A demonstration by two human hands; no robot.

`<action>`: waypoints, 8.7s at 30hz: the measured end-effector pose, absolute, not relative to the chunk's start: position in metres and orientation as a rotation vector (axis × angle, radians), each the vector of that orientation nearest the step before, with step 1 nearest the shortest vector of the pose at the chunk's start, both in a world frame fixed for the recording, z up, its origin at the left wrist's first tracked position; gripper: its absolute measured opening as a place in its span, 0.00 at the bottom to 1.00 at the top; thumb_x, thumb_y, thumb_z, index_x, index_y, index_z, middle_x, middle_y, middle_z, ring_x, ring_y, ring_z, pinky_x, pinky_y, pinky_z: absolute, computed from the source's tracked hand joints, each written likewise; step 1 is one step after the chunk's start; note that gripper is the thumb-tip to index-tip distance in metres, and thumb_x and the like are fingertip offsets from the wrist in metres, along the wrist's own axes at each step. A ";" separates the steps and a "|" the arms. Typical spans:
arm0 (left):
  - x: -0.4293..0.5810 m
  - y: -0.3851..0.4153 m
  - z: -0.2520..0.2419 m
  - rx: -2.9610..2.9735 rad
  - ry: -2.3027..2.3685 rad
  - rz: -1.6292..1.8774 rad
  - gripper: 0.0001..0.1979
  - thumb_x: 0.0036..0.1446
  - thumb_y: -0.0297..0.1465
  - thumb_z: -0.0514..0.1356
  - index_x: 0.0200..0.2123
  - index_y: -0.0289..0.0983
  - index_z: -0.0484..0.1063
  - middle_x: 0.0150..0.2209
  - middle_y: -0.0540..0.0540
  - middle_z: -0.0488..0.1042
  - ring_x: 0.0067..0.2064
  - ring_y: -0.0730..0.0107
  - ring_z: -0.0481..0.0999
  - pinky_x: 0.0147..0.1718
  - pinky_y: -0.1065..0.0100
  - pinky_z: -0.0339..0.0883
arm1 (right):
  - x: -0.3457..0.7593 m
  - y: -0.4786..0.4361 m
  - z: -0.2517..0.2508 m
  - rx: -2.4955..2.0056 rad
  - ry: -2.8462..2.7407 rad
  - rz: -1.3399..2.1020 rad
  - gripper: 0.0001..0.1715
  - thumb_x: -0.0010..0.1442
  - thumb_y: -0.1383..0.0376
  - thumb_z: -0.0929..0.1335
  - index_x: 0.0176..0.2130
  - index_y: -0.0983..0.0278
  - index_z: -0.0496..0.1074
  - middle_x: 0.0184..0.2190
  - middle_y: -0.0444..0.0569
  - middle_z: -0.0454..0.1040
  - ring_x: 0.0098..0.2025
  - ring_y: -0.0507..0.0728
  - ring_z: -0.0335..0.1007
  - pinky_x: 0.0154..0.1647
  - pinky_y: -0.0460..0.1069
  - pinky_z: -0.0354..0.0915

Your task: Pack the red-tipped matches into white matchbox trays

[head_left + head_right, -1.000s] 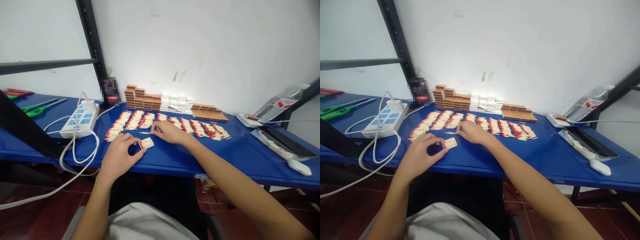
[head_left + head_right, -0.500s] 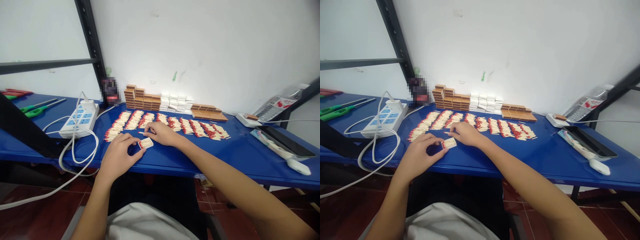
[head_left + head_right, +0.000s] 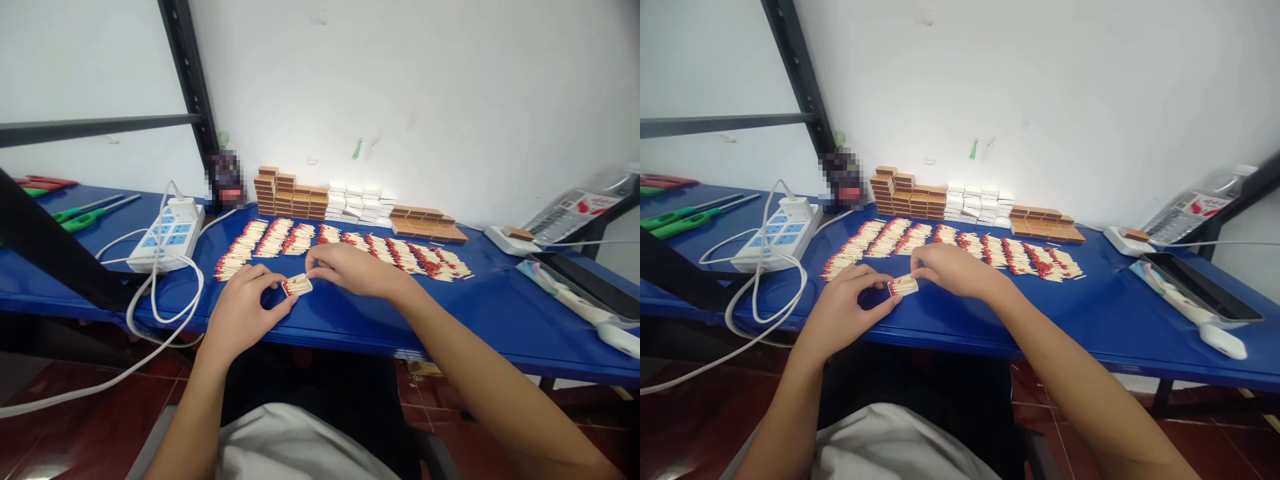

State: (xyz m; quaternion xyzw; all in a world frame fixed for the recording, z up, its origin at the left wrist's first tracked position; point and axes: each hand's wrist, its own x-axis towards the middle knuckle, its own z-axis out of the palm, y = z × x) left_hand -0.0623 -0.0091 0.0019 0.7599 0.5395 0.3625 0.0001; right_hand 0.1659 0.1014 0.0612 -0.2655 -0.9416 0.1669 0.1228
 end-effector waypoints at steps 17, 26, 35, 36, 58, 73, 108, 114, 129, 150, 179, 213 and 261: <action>-0.063 -0.008 0.000 2.385 1.702 1.151 0.09 0.67 0.38 0.68 0.46 0.42 0.81 0.42 0.46 0.79 0.47 0.58 0.77 0.49 0.56 0.70 | 0.173 0.114 0.059 -0.714 -2.626 0.641 0.11 0.71 0.59 0.71 0.39 0.63 0.80 0.26 0.41 0.65 0.30 0.52 0.59 0.34 0.49 0.51; -0.063 -0.007 0.000 2.393 1.705 1.145 0.09 0.67 0.39 0.68 0.45 0.42 0.81 0.43 0.46 0.80 0.47 0.58 0.77 0.51 0.56 0.71 | 0.206 0.150 0.058 -1.122 -2.578 0.316 0.06 0.66 0.69 0.71 0.37 0.65 0.81 0.28 0.46 0.74 0.30 0.53 0.64 0.34 0.49 0.53; -0.063 -0.007 0.001 2.391 1.712 1.142 0.09 0.67 0.39 0.68 0.45 0.42 0.81 0.43 0.45 0.80 0.47 0.57 0.77 0.51 0.55 0.71 | 0.198 0.152 0.046 -1.204 -2.645 0.288 0.07 0.67 0.69 0.71 0.38 0.65 0.81 0.30 0.47 0.76 0.31 0.54 0.65 0.34 0.49 0.53; -0.063 -0.007 0.001 2.390 1.712 1.140 0.09 0.67 0.39 0.68 0.45 0.42 0.81 0.43 0.45 0.80 0.47 0.57 0.77 0.51 0.55 0.71 | 0.199 0.151 0.047 -1.205 -2.648 0.300 0.07 0.67 0.69 0.70 0.38 0.65 0.80 0.29 0.47 0.76 0.31 0.54 0.65 0.34 0.49 0.53; -0.063 -0.007 0.001 2.371 1.719 1.131 0.09 0.67 0.40 0.68 0.45 0.41 0.81 0.42 0.46 0.79 0.47 0.57 0.77 0.51 0.55 0.71 | 0.195 0.147 0.046 -1.114 -2.693 0.378 0.07 0.69 0.71 0.69 0.39 0.66 0.78 0.31 0.48 0.75 0.33 0.54 0.66 0.36 0.48 0.54; -0.063 -0.007 0.000 2.400 1.695 1.139 0.10 0.66 0.38 0.69 0.47 0.41 0.81 0.41 0.47 0.78 0.45 0.59 0.76 0.48 0.58 0.70 | 0.160 0.092 0.056 -0.647 -2.807 0.555 0.04 0.70 0.71 0.70 0.43 0.65 0.77 0.39 0.49 0.78 0.37 0.54 0.67 0.38 0.48 0.56; -0.062 -0.008 0.000 2.382 1.722 1.131 0.10 0.67 0.39 0.68 0.46 0.42 0.81 0.42 0.46 0.79 0.47 0.57 0.76 0.50 0.55 0.71 | 0.202 0.143 0.057 -1.080 -2.723 0.443 0.07 0.66 0.62 0.72 0.42 0.64 0.78 0.30 0.44 0.71 0.32 0.54 0.63 0.35 0.49 0.51; -0.062 -0.009 0.001 2.370 1.731 1.127 0.10 0.67 0.39 0.68 0.47 0.42 0.81 0.42 0.46 0.79 0.47 0.57 0.77 0.51 0.55 0.70 | 0.202 0.145 0.055 -1.084 -2.736 0.483 0.07 0.65 0.66 0.70 0.39 0.64 0.80 0.30 0.46 0.72 0.32 0.54 0.63 0.34 0.49 0.52; -0.063 -0.008 0.000 2.371 1.715 1.125 0.10 0.67 0.39 0.68 0.48 0.42 0.81 0.43 0.45 0.79 0.48 0.56 0.77 0.51 0.55 0.71 | 0.191 0.135 0.054 -1.019 -2.711 0.559 0.09 0.66 0.63 0.71 0.40 0.65 0.81 0.27 0.42 0.67 0.29 0.53 0.60 0.34 0.49 0.52; -0.062 -0.008 0.000 2.388 1.709 1.137 0.10 0.66 0.37 0.69 0.49 0.42 0.82 0.41 0.46 0.78 0.47 0.57 0.77 0.50 0.56 0.71 | 0.178 0.118 0.057 -0.853 -2.689 0.608 0.09 0.70 0.61 0.70 0.41 0.64 0.79 0.26 0.41 0.66 0.28 0.52 0.58 0.33 0.49 0.50; -0.062 -0.008 0.000 2.405 1.725 1.125 0.10 0.67 0.39 0.67 0.45 0.39 0.82 0.39 0.46 0.77 0.45 0.58 0.75 0.47 0.57 0.70 | 0.156 0.100 0.050 -0.662 -2.694 0.666 0.09 0.69 0.60 0.72 0.41 0.64 0.80 0.27 0.40 0.63 0.29 0.51 0.58 0.34 0.48 0.49; -0.066 -0.005 -0.007 2.338 1.707 1.160 0.10 0.66 0.38 0.68 0.48 0.43 0.82 0.40 0.47 0.77 0.46 0.56 0.76 0.49 0.55 0.69 | 0.133 0.257 0.078 -1.339 -2.470 -0.431 0.19 0.67 0.63 0.76 0.54 0.66 0.76 0.56 0.62 0.75 0.57 0.66 0.70 0.49 0.55 0.69; -0.063 -0.010 -0.003 2.359 1.479 1.209 0.12 0.66 0.39 0.70 0.51 0.45 0.81 0.47 0.48 0.82 0.48 0.60 0.79 0.51 0.58 0.73 | 0.228 0.062 0.018 -0.916 -2.334 0.609 0.24 0.67 0.48 0.75 0.56 0.56 0.77 0.45 0.49 0.74 0.40 0.57 0.71 0.45 0.53 0.70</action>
